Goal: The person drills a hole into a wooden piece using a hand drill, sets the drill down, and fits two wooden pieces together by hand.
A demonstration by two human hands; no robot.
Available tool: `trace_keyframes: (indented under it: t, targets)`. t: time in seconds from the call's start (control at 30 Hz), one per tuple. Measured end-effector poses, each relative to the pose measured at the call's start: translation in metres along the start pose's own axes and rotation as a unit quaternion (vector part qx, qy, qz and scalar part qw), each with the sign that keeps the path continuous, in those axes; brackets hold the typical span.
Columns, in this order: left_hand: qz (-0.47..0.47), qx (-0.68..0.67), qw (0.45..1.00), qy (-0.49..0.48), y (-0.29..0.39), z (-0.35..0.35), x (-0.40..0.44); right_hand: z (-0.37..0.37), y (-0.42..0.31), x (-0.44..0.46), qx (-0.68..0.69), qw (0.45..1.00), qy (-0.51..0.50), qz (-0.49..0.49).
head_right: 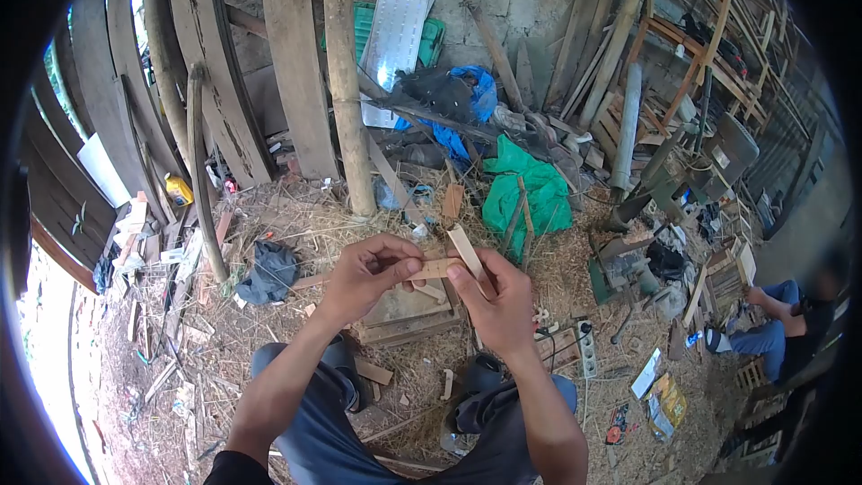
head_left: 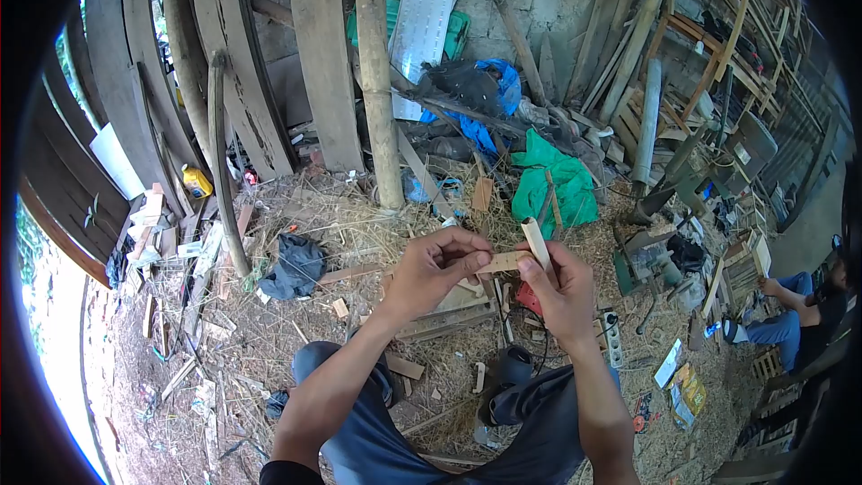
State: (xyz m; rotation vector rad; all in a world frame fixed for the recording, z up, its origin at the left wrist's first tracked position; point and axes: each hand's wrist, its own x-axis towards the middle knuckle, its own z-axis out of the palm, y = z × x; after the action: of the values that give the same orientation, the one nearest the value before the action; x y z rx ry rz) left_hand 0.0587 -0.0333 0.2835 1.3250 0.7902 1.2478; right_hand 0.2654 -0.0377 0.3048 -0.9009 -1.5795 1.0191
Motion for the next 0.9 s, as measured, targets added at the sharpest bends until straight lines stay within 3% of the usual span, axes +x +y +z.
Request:
trace_keyframes:
  t: [0.1, 0.17, 0.4, 0.47, 0.6, 0.67, 0.7, 0.77, 0.9]
  targets:
    - [0.016, -0.077, 0.997, -0.006, 0.002, 0.001, 0.001, 0.000, 0.000, 0.000, -0.027, 0.999, 0.012, 0.041]
    - [0.081, -0.099, 0.991, 0.041, 0.007, 0.010, 0.002, 0.002, -0.004, -0.001, 0.006, 0.995, 0.082, 0.052]
    - [0.081, -0.075, 0.992, 0.062, -0.002, 0.011, -0.001, 0.003, -0.009, -0.006, 0.004, 0.998, 0.054, 0.039]
    - [0.075, -0.027, 0.994, 0.069, 0.000, 0.010, -0.004, 0.004, -0.010, -0.006, 0.051, 0.997, 0.052, 0.019]
    - [0.096, 0.028, 0.992, 0.077, -0.003, 0.012, -0.004, 0.003, -0.007, -0.007, 0.019, 0.998, 0.063, 0.022]
    - [0.186, 0.154, 0.963, 0.116, 0.005, 0.014, -0.004, 0.003, -0.008, -0.007, 0.010, 0.997, 0.070, 0.024]
    - [0.186, 0.154, 0.963, 0.116, 0.007, 0.012, -0.003, 0.000, -0.008, -0.007, 0.009, 0.997, 0.071, 0.024]
    - [0.274, 0.327, 0.897, 0.117, 0.010, 0.005, -0.001, -0.006, -0.005, -0.006, -0.029, 0.997, 0.064, 0.020]
    - [0.254, 0.323, 0.901, 0.139, 0.011, 0.011, -0.002, -0.005, -0.004, -0.003, -0.003, 0.996, 0.088, -0.015]
